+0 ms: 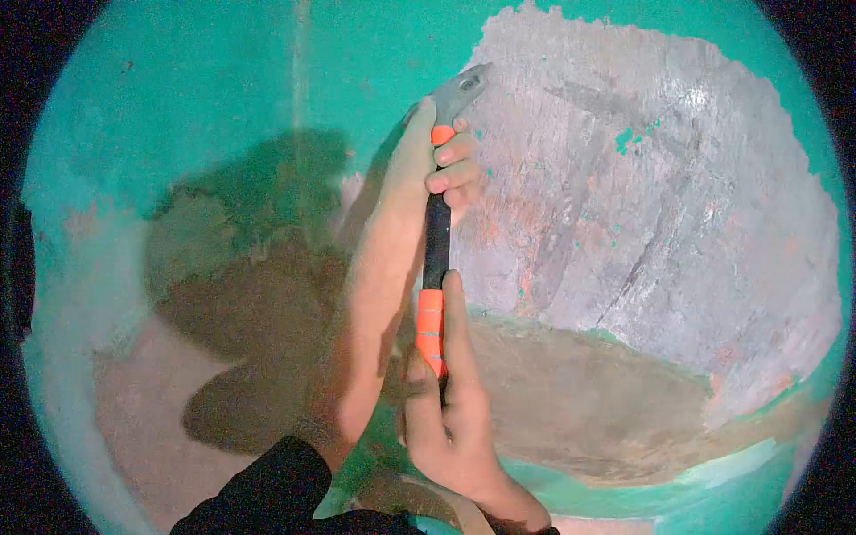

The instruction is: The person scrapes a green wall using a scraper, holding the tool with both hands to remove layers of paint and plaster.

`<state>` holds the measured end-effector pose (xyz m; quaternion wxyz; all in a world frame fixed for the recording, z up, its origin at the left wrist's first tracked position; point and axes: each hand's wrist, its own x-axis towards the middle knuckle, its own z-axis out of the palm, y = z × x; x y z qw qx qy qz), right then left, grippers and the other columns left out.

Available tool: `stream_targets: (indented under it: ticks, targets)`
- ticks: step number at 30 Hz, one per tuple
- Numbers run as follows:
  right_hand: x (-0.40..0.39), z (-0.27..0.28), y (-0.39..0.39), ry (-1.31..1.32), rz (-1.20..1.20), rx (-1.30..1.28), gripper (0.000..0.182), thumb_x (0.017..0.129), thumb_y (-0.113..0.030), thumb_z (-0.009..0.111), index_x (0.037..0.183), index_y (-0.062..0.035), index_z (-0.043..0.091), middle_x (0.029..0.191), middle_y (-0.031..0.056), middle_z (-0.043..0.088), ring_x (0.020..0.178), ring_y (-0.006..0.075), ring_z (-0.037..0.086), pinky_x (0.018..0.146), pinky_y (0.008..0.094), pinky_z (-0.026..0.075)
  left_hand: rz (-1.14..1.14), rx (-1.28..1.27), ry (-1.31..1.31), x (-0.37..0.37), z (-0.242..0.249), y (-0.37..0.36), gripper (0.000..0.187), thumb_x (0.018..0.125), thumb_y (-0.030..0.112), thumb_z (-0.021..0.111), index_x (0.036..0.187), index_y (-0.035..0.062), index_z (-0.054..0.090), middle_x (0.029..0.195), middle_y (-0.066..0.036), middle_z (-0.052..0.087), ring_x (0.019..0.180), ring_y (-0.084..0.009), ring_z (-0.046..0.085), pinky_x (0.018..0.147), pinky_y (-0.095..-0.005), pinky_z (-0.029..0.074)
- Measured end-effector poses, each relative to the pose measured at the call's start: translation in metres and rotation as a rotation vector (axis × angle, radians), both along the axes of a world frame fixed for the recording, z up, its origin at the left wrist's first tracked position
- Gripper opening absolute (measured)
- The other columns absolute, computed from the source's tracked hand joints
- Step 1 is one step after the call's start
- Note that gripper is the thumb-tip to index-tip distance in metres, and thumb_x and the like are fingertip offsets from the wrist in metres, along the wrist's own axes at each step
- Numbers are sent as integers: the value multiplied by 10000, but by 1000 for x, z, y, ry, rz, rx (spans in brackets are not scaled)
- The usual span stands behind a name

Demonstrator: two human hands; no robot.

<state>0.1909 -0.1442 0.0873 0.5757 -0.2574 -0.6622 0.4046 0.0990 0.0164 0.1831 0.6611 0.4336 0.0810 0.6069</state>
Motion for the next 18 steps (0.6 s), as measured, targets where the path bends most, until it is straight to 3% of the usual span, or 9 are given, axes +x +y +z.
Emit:
stream_targets:
  ticks: [3, 8, 13, 18]
  targets:
    - [7, -19, -20, 4, 27, -178, 640, 1036, -169, 399, 1550, -33, 43, 748, 16, 447, 443, 52, 402, 397, 208, 358, -28, -59, 34, 1, -24, -6, 463, 994, 597, 348, 885, 161, 459, 540, 77, 333, 338, -67, 274, 337, -260, 287]
    - [-15, -27, -8, -41, -10, 5, 649, 1037, -162, 383, 1550, -38, 5, 746, 21, 445, 438, 56, 410, 399, 213, 366, -38, -41, 32, -7, -19, -1, 477, 987, 613, 341, 886, 161, 454, 545, 73, 336, 346, -77, 280, 349, -271, 290]
    - [-18, -50, -13, -20, -11, -19, 642, 1029, -130, 361, 1547, -30, -3, 701, 19, 443, 428, 58, 406, 401, 214, 370, -59, -68, 68, -14, -39, -5, 491, 981, 629, 335, 888, 161, 449, 550, 69, 339, 354, -87, 286, 362, -282, 293]
    - [-28, -27, -11, 21, -12, -62, 639, 1025, -117, 354, 1546, -24, -4, 677, 11, 438, 425, 54, 393, 399, 203, 355, -45, -3, 62, -21, -17, 4, 506, 975, 645, 328, 889, 160, 444, 554, 65, 342, 362, -97, 291, 374, -292, 296]
